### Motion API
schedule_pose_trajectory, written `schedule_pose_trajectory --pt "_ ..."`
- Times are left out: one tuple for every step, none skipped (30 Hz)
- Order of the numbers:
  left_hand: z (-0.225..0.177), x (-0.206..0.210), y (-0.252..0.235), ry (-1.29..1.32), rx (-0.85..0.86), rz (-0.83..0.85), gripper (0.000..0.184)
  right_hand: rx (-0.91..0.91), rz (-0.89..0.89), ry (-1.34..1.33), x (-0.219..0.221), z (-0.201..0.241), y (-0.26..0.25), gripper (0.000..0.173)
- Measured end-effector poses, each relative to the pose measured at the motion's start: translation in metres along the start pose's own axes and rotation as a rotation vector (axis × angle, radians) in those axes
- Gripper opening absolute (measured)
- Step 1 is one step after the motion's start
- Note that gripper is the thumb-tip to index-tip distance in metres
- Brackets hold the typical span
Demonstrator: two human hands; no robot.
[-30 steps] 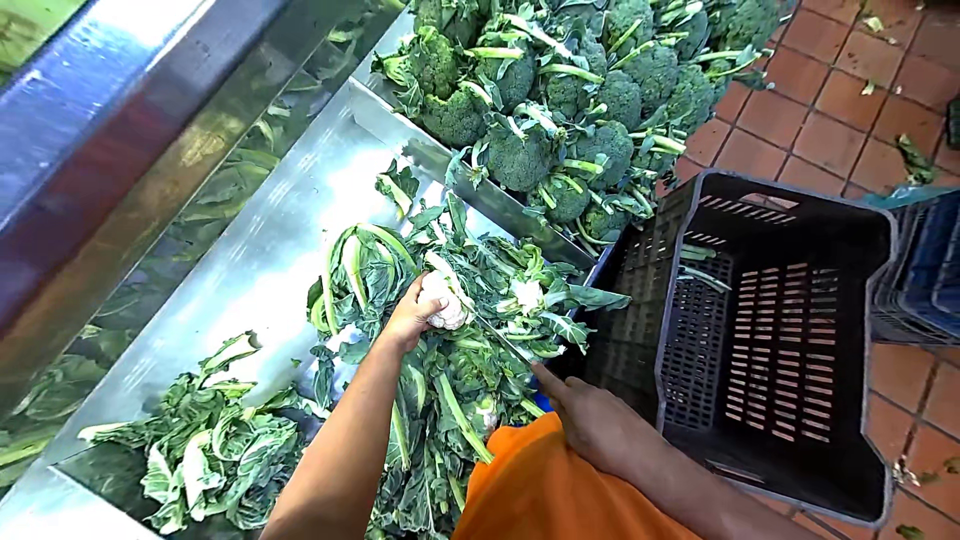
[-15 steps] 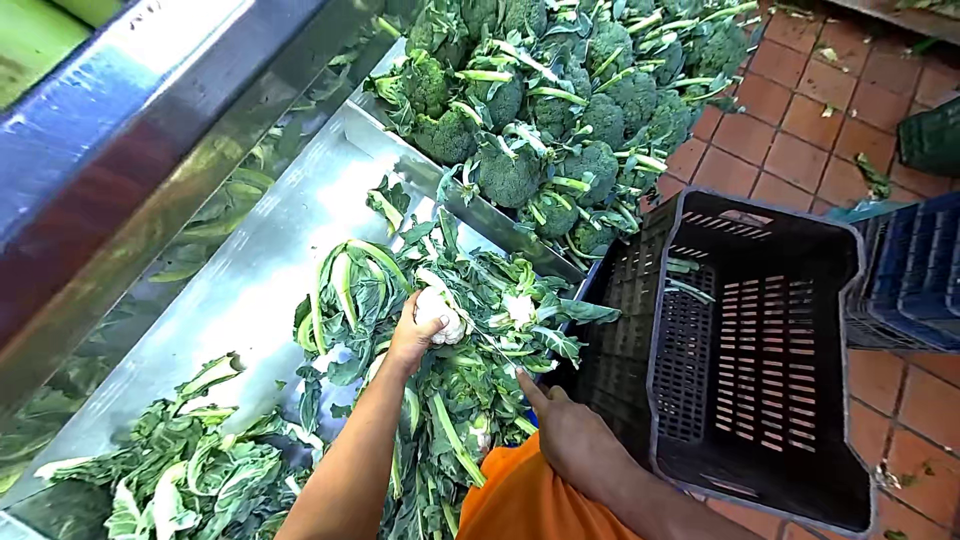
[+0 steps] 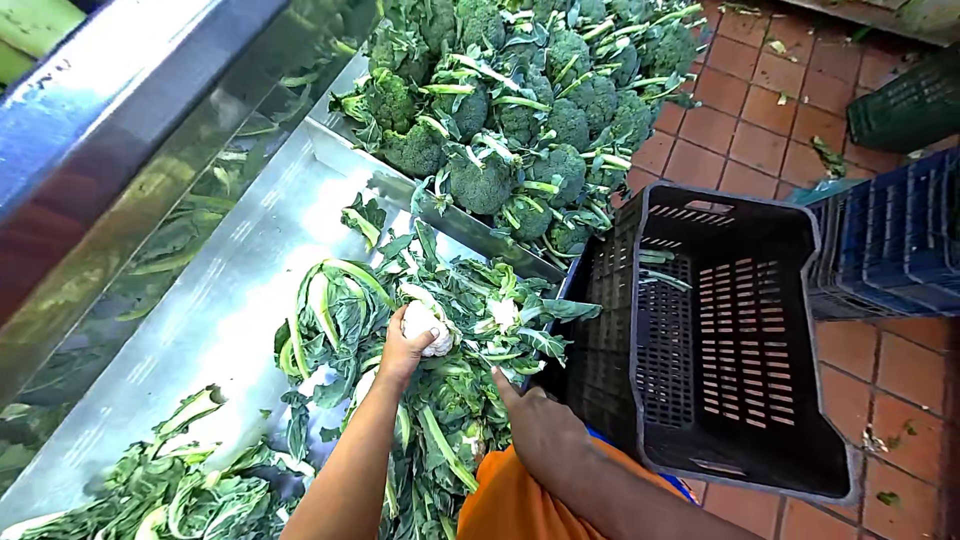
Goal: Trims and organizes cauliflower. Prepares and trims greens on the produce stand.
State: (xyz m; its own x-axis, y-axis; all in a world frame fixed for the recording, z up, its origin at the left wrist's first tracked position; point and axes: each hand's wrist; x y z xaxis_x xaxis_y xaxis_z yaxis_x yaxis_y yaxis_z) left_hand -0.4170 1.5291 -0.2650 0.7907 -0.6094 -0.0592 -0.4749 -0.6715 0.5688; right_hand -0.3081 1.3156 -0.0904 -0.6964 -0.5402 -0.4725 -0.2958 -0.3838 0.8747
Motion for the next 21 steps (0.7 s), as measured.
schedule_pose_trajectory --pt "-0.001 -0.001 0.0 0.008 -0.001 0.008 0.093 0.001 0.0 -0.003 0.001 -0.002 0.002 0.084" --pt "-0.003 -0.001 0.0 0.018 -0.006 0.018 0.092 0.001 0.002 -0.009 0.002 -0.005 0.003 0.084" --pt "-0.004 -0.002 -0.001 0.029 -0.014 0.024 0.091 0.002 0.007 -0.01 0.003 -0.008 0.004 0.083" --pt "-0.005 -0.002 -0.001 0.031 -0.023 0.025 0.091 -0.001 0.017 -0.009 0.003 -0.011 0.002 0.083" --pt "-0.004 -0.003 0.0 0.027 -0.029 0.024 0.09 -0.011 0.029 -0.01 0.002 -0.013 -0.001 0.084" --pt "-0.005 -0.002 0.0 0.021 -0.033 0.025 0.09 -0.026 0.033 -0.009 0.001 -0.015 -0.004 0.085" --pt "-0.006 -0.003 0.0 0.015 -0.033 0.029 0.089 -0.042 0.03 -0.011 0.0 -0.017 -0.006 0.088" --pt "-0.006 -0.004 0.0 0.014 -0.035 0.039 0.089 -0.053 0.024 -0.007 0.0 -0.019 -0.006 0.09" --pt "-0.005 -0.006 0.0 0.024 -0.037 0.051 0.089 -0.063 0.016 0.005 -0.001 -0.022 -0.004 0.09" --pt "-0.004 -0.009 0.001 0.043 -0.043 0.065 0.089 -0.072 0.007 0.017 -0.002 -0.026 -0.002 0.089" --pt "-0.004 -0.013 0.001 0.069 -0.049 0.084 0.088 -0.081 -0.005 0.031 -0.003 -0.031 0.001 0.086" --pt "-0.004 -0.017 0.0 0.094 -0.049 0.108 0.087 -0.096 -0.014 0.049 -0.006 -0.039 0.001 0.084" --pt "-0.004 -0.02 0.0 0.114 -0.048 0.132 0.086 -0.125 -0.036 0.063 -0.01 -0.05 0.0 0.08" --pt "-0.005 -0.024 -0.001 0.126 -0.045 0.155 0.086 -0.16 -0.056 0.071 -0.015 -0.064 -0.003 0.073" --pt "-0.006 -0.027 -0.002 0.143 -0.044 0.178 0.086 -0.206 -0.071 0.073 -0.02 -0.081 -0.007 0.067" --pt "-0.006 -0.03 -0.003 0.166 -0.046 0.198 0.087 -0.27 -0.08 0.061 -0.024 -0.102 -0.011 0.061" --pt "-0.006 -0.033 -0.002 0.196 -0.051 0.22 0.089 -0.335 -0.078 0.014 -0.027 -0.124 -0.013 0.058" --pt "-0.006 -0.036 -0.001 0.225 -0.058 0.242 0.091 -0.383 -0.075 -0.049 -0.025 -0.145 -0.015 0.056" --pt "-0.007 -0.039 0.001 0.249 -0.064 0.26 0.095 -0.408 -0.086 -0.113 -0.021 -0.162 -0.019 0.055" --pt "-0.008 -0.042 0.003 0.264 -0.07 0.278 0.101 -0.411 -0.101 -0.178 -0.014 -0.172 -0.023 0.056" --pt "-0.011 -0.045 0.007 0.265 -0.074 0.295 0.107 -0.391 -0.122 -0.244 -0.006 -0.174 -0.028 0.056"
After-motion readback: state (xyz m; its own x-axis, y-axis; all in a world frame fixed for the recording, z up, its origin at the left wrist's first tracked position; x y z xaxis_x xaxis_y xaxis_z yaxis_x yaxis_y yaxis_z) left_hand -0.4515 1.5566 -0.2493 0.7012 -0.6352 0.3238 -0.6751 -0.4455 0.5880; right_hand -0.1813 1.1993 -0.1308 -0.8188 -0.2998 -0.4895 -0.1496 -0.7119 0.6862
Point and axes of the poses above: each hand's wrist, its own y-axis away from the middle knuckle, its own x-axis out of the palm, z = x × y, and after that the axes turned 1 degree about y, right-handed
